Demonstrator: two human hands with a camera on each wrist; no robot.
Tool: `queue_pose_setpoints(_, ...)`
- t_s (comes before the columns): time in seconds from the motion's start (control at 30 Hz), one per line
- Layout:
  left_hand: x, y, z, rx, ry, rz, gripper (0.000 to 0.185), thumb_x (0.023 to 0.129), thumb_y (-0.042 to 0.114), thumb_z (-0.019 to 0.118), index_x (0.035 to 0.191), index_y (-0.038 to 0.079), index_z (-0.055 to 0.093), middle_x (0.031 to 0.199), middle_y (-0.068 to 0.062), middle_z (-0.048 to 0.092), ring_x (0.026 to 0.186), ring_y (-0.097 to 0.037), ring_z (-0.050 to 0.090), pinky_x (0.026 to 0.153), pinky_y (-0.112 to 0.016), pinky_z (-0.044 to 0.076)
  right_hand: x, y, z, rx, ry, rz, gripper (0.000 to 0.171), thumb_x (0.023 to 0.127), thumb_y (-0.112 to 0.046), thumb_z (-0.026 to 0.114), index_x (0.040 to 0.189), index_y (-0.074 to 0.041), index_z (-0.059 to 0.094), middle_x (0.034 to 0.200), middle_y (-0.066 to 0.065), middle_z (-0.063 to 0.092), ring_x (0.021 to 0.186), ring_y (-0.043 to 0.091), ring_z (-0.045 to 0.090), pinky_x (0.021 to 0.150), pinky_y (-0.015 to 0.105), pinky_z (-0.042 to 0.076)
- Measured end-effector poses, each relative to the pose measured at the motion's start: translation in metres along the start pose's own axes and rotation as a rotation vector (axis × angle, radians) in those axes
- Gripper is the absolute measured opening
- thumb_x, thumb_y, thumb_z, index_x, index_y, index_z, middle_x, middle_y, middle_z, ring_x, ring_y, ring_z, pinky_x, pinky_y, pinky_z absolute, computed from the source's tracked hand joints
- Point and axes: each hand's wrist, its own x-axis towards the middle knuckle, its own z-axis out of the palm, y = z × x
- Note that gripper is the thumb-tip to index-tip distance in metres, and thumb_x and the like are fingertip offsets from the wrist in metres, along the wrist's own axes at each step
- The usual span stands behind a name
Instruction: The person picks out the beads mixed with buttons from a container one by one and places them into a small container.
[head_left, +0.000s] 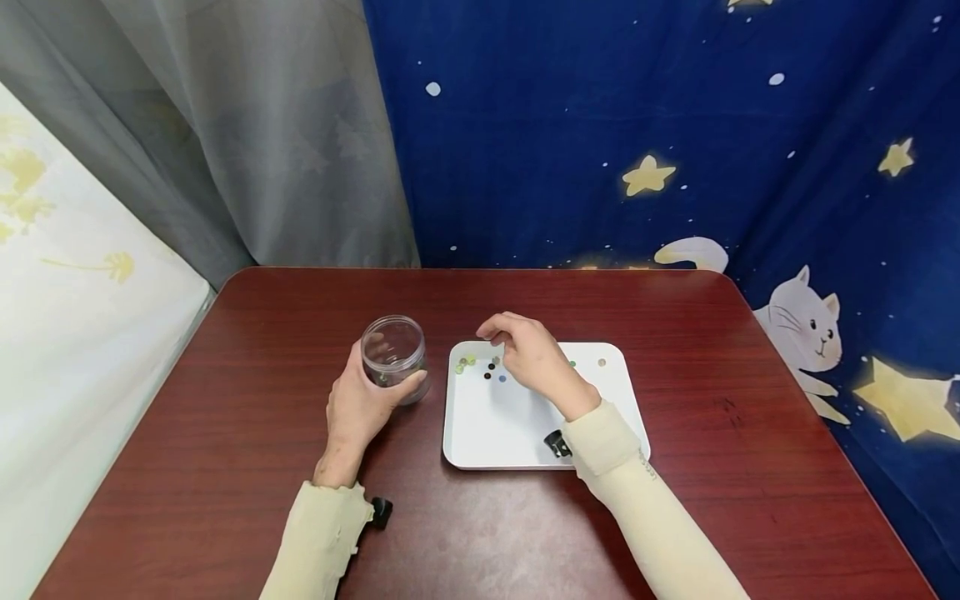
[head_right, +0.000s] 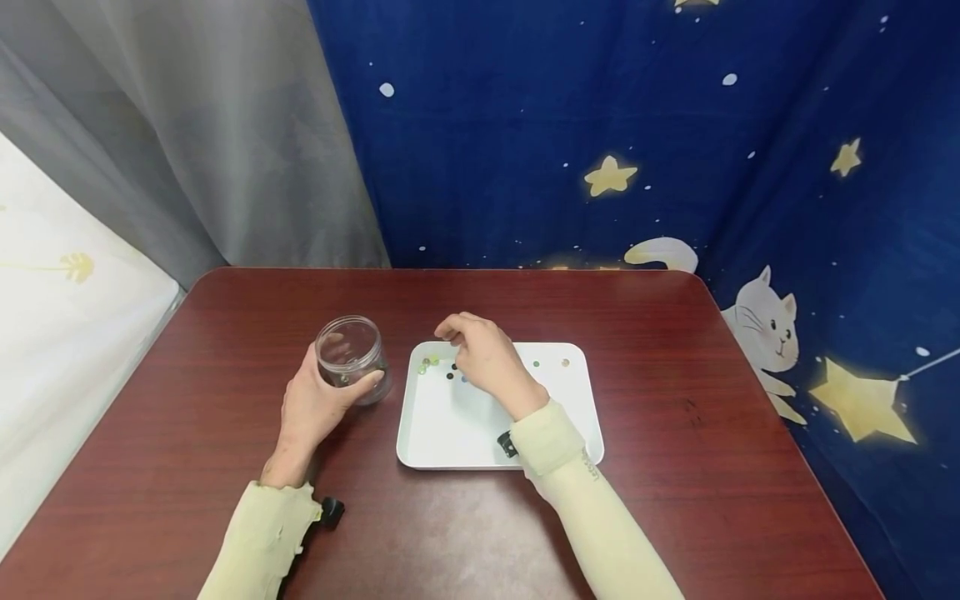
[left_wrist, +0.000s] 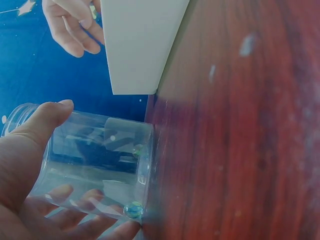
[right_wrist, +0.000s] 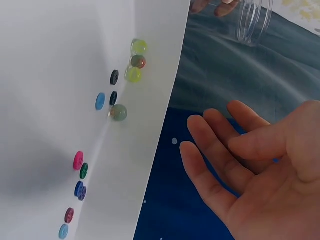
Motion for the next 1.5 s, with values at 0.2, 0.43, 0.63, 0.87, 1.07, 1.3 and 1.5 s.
queue_pose_setpoints(0.2,0.001,0.000,-0.001,-0.001,0.004,-0.001,0.102,0.073,0.063,0.088,0.157,0.026,0.042,0.136,-0.008,0.069,0.123,-0.038,0.067,0.100,-0.060,0.050,0.000,0.005,-0.003,-0.005,0.012,0.006,0.047,0.095,0.014,0.039,0.116,-0.010,0.074,0.115,0.005,0.074,0.105,0.024,0.071,0.093,0.037,0.057)
queue_pose_setpoints(0.43,0.001,-0.001,-0.002,0.001,0.000,-0.005,0.103,0.073,0.064,0.087,0.158,0.026,0.040,0.137,-0.009,0.069,0.123,-0.039,0.067,0.100,-0.060,0.050,-0.001,0.007,-0.003,-0.005,0.005,-0.001,0.046,0.094,0.014,0.039,0.118,-0.007,0.073,0.117,0.007,0.075,0.105,0.026,0.072,0.092,0.038,0.057)
queue_pose_setpoints(0.63,-0.003,-0.004,-0.004,0.008,-0.008,-0.007,0.104,0.074,0.066,0.086,0.158,0.026,0.040,0.138,-0.010,0.068,0.123,-0.039,0.066,0.100,-0.061,0.050,-0.003,0.008,0.001,-0.026,-0.021,0.021,0.048,0.093,0.015,0.041,0.119,-0.008,0.073,0.117,0.005,0.075,0.106,0.025,0.072,0.093,0.037,0.057)
queue_pose_setpoints(0.87,-0.003,-0.004,-0.003,0.005,-0.002,-0.010,0.102,0.073,0.064,0.087,0.156,0.027,0.042,0.137,-0.008,0.069,0.122,-0.037,0.067,0.100,-0.059,0.050,-0.004,0.008,0.004,-0.058,-0.049,0.045,0.048,0.092,0.014,0.041,0.118,-0.009,0.075,0.116,0.005,0.077,0.107,0.026,0.073,0.093,0.038,0.057)
queue_pose_setpoints(1.07,-0.001,-0.003,-0.001,-0.007,-0.002,0.000,0.104,0.073,0.064,0.088,0.157,0.026,0.041,0.137,-0.008,0.069,0.123,-0.037,0.067,0.100,-0.059,0.051,-0.006,0.012,0.005,-0.087,-0.085,0.050,0.036,0.099,0.007,0.051,0.120,-0.010,0.075,0.122,0.005,0.077,0.115,0.025,0.072,0.098,0.042,0.058)
queue_pose_setpoints(1.3,0.000,-0.002,-0.001,-0.009,-0.018,-0.002,0.102,0.072,0.059,0.090,0.156,0.025,0.041,0.137,-0.009,0.069,0.123,-0.039,0.067,0.098,-0.059,0.051,-0.008,0.015,0.006,-0.099,-0.114,0.055,0.032,0.102,0.003,0.053,0.120,-0.010,0.076,0.128,0.008,0.075,0.121,0.026,0.070,0.097,0.044,0.056)
queue_pose_setpoints(1.5,0.001,0.000,-0.003,0.000,-0.047,-0.011,0.106,0.072,0.055,0.092,0.158,0.025,0.038,0.141,-0.011,0.066,0.127,-0.041,0.064,0.100,-0.061,0.050,-0.008,0.016,0.007,-0.111,-0.140,0.083,0.033,0.101,0.002,0.053,0.121,-0.011,0.075,0.132,0.009,0.073,0.116,0.024,0.069,0.093,0.040,0.053)
